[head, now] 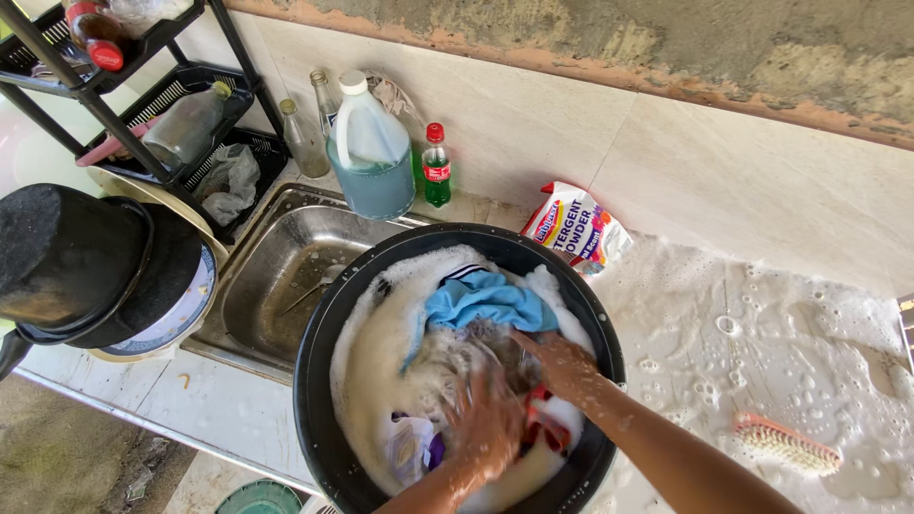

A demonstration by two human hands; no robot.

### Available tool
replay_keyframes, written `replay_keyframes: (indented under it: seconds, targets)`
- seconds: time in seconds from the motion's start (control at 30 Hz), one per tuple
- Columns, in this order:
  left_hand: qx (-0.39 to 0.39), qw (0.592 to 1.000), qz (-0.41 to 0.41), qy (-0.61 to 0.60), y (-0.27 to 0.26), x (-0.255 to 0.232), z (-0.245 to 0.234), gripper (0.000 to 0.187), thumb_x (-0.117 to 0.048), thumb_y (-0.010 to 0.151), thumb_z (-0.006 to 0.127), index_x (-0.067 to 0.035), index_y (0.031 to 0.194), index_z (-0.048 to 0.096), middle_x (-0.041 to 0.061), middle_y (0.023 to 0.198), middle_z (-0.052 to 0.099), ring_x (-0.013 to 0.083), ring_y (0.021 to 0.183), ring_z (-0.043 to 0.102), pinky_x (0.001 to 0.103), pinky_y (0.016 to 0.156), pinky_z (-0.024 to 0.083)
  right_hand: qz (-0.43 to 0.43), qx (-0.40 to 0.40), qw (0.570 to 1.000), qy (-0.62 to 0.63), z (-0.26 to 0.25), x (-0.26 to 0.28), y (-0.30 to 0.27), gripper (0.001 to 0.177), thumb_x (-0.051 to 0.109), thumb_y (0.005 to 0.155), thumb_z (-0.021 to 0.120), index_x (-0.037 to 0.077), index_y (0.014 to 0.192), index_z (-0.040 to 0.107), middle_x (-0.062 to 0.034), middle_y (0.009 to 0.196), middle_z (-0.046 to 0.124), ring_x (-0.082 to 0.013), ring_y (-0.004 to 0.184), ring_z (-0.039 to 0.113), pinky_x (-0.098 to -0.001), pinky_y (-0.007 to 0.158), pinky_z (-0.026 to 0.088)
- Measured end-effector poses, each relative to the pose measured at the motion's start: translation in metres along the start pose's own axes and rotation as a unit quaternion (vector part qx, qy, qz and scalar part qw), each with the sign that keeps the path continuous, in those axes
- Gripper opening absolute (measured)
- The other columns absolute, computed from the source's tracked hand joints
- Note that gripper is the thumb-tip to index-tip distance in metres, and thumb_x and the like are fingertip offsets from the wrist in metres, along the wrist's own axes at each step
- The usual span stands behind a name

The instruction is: The person washes clothes by soaking them in a basin of soapy water, rubbing them with a soap bar on a counter, and scrubbing them in the basin by hand.

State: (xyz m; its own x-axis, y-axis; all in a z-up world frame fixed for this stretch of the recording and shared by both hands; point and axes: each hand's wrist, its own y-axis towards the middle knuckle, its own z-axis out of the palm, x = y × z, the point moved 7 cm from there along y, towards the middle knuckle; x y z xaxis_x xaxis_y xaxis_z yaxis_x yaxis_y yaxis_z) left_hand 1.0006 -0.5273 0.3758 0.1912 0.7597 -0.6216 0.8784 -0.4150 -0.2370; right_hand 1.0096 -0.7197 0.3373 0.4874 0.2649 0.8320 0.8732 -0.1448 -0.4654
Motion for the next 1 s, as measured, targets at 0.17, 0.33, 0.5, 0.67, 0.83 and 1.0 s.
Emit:
replay_keyframes:
  seconds: [0.17, 0.33, 0.5, 0.67, 0.83, 1.0]
  targets:
    - [0.288, 0.919, 0.092, 0.251, 0.012, 0.052, 0.046, 0.039, -0.029, 0.103, 0.051, -0.012, 0.137, 0.057, 0.017, 0.146, 0.049, 0.0394, 0.132, 0.047, 0.059, 0.103, 0.043, 0.001, 0.045, 0.999, -0.024, 0.056, -0.022, -0.026, 0.048, 0.025, 0.095, 0.061, 0.008, 0.139, 0.048, -0.0154, 0.137, 0.05, -0.0314, 0.126, 0.048, -0.05, 0.11, 0.044]
    - [0.195, 0.947, -0.015, 0.255, 0.049, 0.077, 0.03, 0.041, -0.033, 0.1, 0.052, -0.013, 0.136, 0.058, 0.016, 0.143, 0.054, 0.0371, 0.127, 0.053, 0.059, 0.1, 0.046, 0.013, -0.095, 0.993, -0.073, 0.031, -0.029, -0.011, 0.044, 0.022, 0.095, 0.062, 0.006, 0.136, 0.053, -0.0144, 0.133, 0.056, -0.0292, 0.123, 0.053, -0.0493, 0.108, 0.047]
    - [0.097, 0.987, -0.031, 0.122, 0.027, 0.048, 0.013, 0.044, -0.036, 0.098, 0.053, -0.014, 0.135, 0.058, 0.015, 0.14, 0.059, 0.0348, 0.122, 0.058, 0.059, 0.097, 0.049, 0.099, 0.067, 0.992, -0.047, 0.056, -0.015, -0.034, 0.041, 0.019, 0.095, 0.063, 0.004, 0.133, 0.059, -0.0134, 0.13, 0.062, -0.027, 0.12, 0.059, -0.0486, 0.107, 0.049]
    - [0.15, 0.944, -0.097, -0.279, 0.023, 0.014, -0.019, 0.047, -0.04, 0.095, 0.054, -0.014, 0.135, 0.059, 0.014, 0.137, 0.064, 0.0324, 0.117, 0.064, 0.058, 0.094, 0.051, -0.017, 0.122, 0.924, 0.362, 0.024, 0.09, -0.086, 0.028, 0.024, 0.095, 0.068, 0.0, 0.11, 0.062, -0.004, 0.116, 0.063, -0.02, 0.116, 0.062, -0.0503, 0.101, 0.055]
    - [0.203, 0.762, -0.137, -0.6, -0.013, -0.04, -0.025, 0.05, -0.043, 0.093, 0.055, -0.015, 0.134, 0.06, 0.013, 0.134, 0.069, 0.0301, 0.113, 0.07, 0.058, 0.091, 0.054, -0.331, 0.01, 0.859, 0.391, -0.042, 0.141, -0.114, 0.041, 0.03, 0.096, 0.072, 0.007, 0.125, 0.055, -0.0074, 0.124, 0.057, -0.0238, 0.101, 0.066, -0.0485, 0.088, 0.059]
    - [0.074, 0.816, -0.097, -0.565, -0.021, -0.075, -0.009, 0.049, -0.037, 0.09, 0.072, -0.012, 0.13, 0.058, 0.017, 0.124, 0.071, 0.0293, 0.104, 0.075, 0.057, 0.085, 0.063, 0.093, -0.017, 0.827, 0.555, 0.013, 0.032, -0.061, 0.039, 0.036, 0.096, 0.06, 0.008, 0.122, 0.055, -0.0132, 0.109, 0.066, -0.0269, 0.097, 0.068, -0.0488, 0.091, 0.061]
